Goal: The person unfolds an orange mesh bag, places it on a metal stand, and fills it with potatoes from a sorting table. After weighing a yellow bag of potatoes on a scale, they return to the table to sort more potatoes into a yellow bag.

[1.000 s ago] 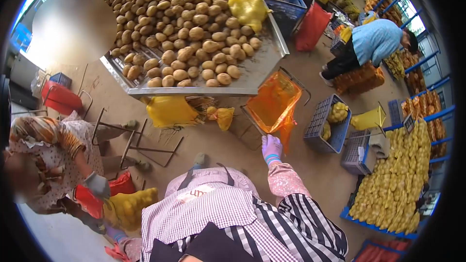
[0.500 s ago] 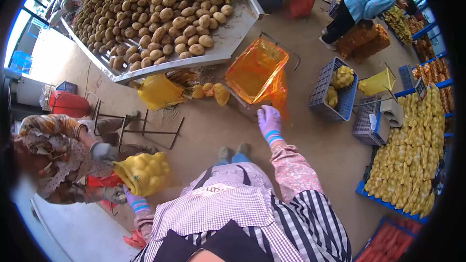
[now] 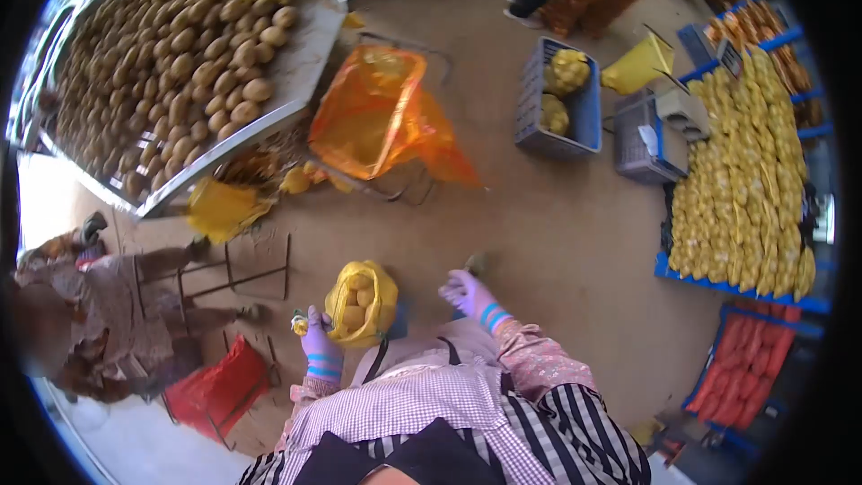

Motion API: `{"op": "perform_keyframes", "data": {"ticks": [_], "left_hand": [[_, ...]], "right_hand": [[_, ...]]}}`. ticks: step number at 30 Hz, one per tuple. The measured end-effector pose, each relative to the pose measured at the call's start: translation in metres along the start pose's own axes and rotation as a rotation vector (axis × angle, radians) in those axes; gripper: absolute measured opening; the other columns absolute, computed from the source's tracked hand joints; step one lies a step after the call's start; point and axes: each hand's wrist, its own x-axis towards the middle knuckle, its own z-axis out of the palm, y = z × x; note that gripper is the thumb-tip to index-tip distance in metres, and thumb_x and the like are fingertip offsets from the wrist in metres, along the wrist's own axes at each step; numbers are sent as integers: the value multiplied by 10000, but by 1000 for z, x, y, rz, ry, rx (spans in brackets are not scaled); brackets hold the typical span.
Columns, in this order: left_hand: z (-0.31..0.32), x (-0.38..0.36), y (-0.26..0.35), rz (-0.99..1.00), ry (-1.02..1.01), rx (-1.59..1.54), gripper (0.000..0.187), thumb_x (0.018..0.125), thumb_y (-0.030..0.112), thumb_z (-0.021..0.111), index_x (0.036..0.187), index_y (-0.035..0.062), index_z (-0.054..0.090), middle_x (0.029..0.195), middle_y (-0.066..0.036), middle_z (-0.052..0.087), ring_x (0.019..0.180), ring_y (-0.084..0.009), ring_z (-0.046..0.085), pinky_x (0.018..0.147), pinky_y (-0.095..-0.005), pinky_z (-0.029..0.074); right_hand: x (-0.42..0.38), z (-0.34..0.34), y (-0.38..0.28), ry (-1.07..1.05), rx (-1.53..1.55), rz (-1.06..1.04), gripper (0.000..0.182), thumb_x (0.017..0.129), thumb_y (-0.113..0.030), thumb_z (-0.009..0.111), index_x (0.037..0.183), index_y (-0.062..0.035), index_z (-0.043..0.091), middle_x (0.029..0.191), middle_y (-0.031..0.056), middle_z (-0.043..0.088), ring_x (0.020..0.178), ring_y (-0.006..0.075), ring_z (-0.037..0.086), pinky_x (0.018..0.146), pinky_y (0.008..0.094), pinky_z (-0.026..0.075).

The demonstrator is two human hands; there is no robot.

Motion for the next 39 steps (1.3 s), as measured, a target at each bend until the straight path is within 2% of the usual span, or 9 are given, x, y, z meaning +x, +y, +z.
{"op": "perform_keyframes", "data": {"ticks": [1,2,4,6,18,20,24,30,39], "left_hand": [[21,-9,-13,-3,-73,30,346,1011,327,666,751,131,549,667,44,527,595,-64,420,581,-241,352],[40,-15,-24,-2,-144,78,335,1019,318,650,757,130,557,677,38,528,607,-77,435,587,-251,354],[85,-30,-40,10,-267,162,326,1027,308,635,763,129,566,686,32,528,620,-91,451,592,-262,355],[130,-60,-58,37,-312,306,312,1021,294,635,764,129,572,673,27,532,611,-87,440,588,-262,345],[381,-195,-142,88,-745,554,297,999,265,662,754,127,568,659,26,535,599,-89,458,575,-267,349],[424,-213,-147,71,-774,507,300,1017,258,620,761,105,588,672,18,540,617,-93,461,594,-276,372],[506,-255,-148,42,-872,505,327,1018,254,618,735,97,576,647,15,510,602,-97,457,580,-280,374],[629,-302,-177,-38,-1030,442,334,1003,270,632,731,84,578,663,-2,546,607,-103,469,581,-278,382],[811,-408,-243,45,-1277,651,350,973,307,654,704,92,596,650,22,524,611,-103,458,605,-286,372]], "right_hand": [[-10,11,15,75,-250,-109,449,1006,-328,628,1284,12,540,1075,193,701,824,180,702,694,239,553],[-21,20,41,-45,-720,-519,737,960,-460,671,1466,1,398,1335,278,602,1095,306,698,909,343,568],[-44,42,28,253,-1495,-576,865,894,-572,703,1484,-16,403,1403,282,545,1224,390,625,1032,420,506],[-71,19,11,378,-1224,-324,893,854,-613,707,1469,-33,418,1435,269,520,1340,436,506,1125,482,406],[-214,-171,-110,704,-1061,-486,381,970,-409,594,1088,-64,703,1012,197,736,982,381,702,888,466,536],[-221,-199,-129,593,-660,-600,398,982,-434,596,1053,-64,723,930,168,746,888,312,730,808,422,558],[-245,-230,-173,683,-447,-981,384,998,-404,582,1067,-52,719,835,81,723,726,219,689,713,361,547],[-330,-250,-273,629,-194,-1063,444,1016,-426,585,1089,-6,708,738,-18,598,687,65,595,614,262,508],[-373,-361,-375,725,19,-1326,400,1001,-417,627,1026,-23,696,721,-12,586,652,75,556,593,280,468]]}}
